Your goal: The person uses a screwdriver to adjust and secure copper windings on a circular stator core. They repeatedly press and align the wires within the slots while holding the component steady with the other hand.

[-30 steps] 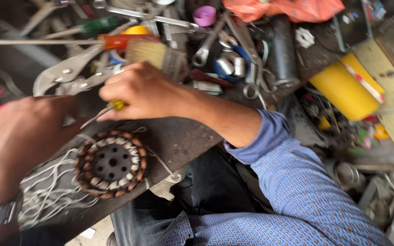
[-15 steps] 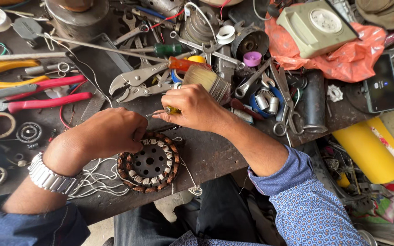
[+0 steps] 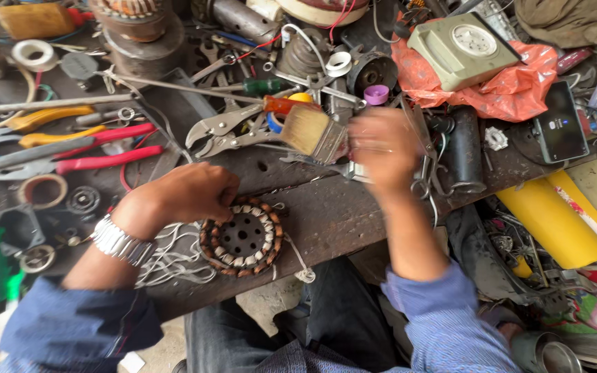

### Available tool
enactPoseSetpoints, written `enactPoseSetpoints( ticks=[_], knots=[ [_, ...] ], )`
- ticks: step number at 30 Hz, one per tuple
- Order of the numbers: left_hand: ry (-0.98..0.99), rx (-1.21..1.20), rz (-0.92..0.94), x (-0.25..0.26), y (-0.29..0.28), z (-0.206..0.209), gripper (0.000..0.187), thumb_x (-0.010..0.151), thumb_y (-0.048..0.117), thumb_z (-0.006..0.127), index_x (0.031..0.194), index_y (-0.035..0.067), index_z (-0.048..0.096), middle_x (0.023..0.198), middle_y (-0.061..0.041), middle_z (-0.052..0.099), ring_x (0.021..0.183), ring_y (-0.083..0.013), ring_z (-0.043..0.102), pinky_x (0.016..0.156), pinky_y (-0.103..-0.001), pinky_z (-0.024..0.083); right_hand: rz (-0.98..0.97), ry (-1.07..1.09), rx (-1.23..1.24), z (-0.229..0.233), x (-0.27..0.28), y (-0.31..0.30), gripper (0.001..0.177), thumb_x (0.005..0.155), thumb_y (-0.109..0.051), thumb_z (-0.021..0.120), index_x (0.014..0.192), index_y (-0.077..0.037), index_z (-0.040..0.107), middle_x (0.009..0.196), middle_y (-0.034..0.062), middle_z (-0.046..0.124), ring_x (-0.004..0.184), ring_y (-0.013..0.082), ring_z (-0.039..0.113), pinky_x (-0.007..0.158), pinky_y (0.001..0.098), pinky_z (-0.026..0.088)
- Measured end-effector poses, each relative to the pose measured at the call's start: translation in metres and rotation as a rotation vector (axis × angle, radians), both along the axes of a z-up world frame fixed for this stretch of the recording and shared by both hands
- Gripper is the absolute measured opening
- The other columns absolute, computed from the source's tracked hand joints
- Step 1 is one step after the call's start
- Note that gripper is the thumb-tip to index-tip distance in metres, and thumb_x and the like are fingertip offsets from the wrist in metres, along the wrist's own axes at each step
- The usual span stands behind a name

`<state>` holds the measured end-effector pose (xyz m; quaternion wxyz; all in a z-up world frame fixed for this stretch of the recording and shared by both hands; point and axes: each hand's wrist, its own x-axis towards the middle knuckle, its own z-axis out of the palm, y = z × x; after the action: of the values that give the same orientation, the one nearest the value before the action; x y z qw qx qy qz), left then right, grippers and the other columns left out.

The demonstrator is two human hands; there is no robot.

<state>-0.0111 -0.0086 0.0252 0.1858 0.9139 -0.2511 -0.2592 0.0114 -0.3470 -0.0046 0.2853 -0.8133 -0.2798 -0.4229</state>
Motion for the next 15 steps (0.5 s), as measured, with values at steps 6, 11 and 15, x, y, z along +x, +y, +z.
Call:
enactPoseSetpoints(
  ticks=[6,11,15],
  knots=[
    [-0.095,-0.042,-0.072,0.004,0.005,-0.016,0.027,0.068,0.029,0.083,0.079,0.010,0.068,0.075,-0.011,0.070,0.081,-0.0301,0.070,0.071,-0.043,0.053,-0.349,0.120,0.360,-0.035,-0.062,-0.219,0.011,0.116,-0.004,0.067,0.111,0.005,0.065,0.127,0.0123,0.053,0.106,0.0214,0.065,0.081,0.0330,0.065],
    [-0.125,-0.078,-0.069,0.003,0.005,-0.019,0.028,0.067,0.032,0.082,0.078,0.010,0.068,0.076,-0.011,0.071,0.081,-0.0311,0.070,0.071,-0.044,0.053,-0.624,0.404,0.752,-0.074,-0.101,-0.338,0.007,0.106,-0.007,0.064,0.110,-0.002,0.062,0.119,0.0041,0.063,0.092,0.0182,0.067,0.065,0.0309,0.055],
    [-0.104,-0.004,-0.044,0.003,0.004,-0.017,0.031,0.068,0.035,0.082,0.082,0.011,0.068,0.078,-0.012,0.071,0.084,-0.0319,0.070,0.072,-0.045,0.053,-0.555,0.222,0.012,-0.083,-0.117,-0.364,0.019,0.100,0.001,0.063,0.118,0.003,0.058,0.134,0.0204,0.060,0.121,0.0293,0.064,0.115,0.0428,0.051]
  ],
)
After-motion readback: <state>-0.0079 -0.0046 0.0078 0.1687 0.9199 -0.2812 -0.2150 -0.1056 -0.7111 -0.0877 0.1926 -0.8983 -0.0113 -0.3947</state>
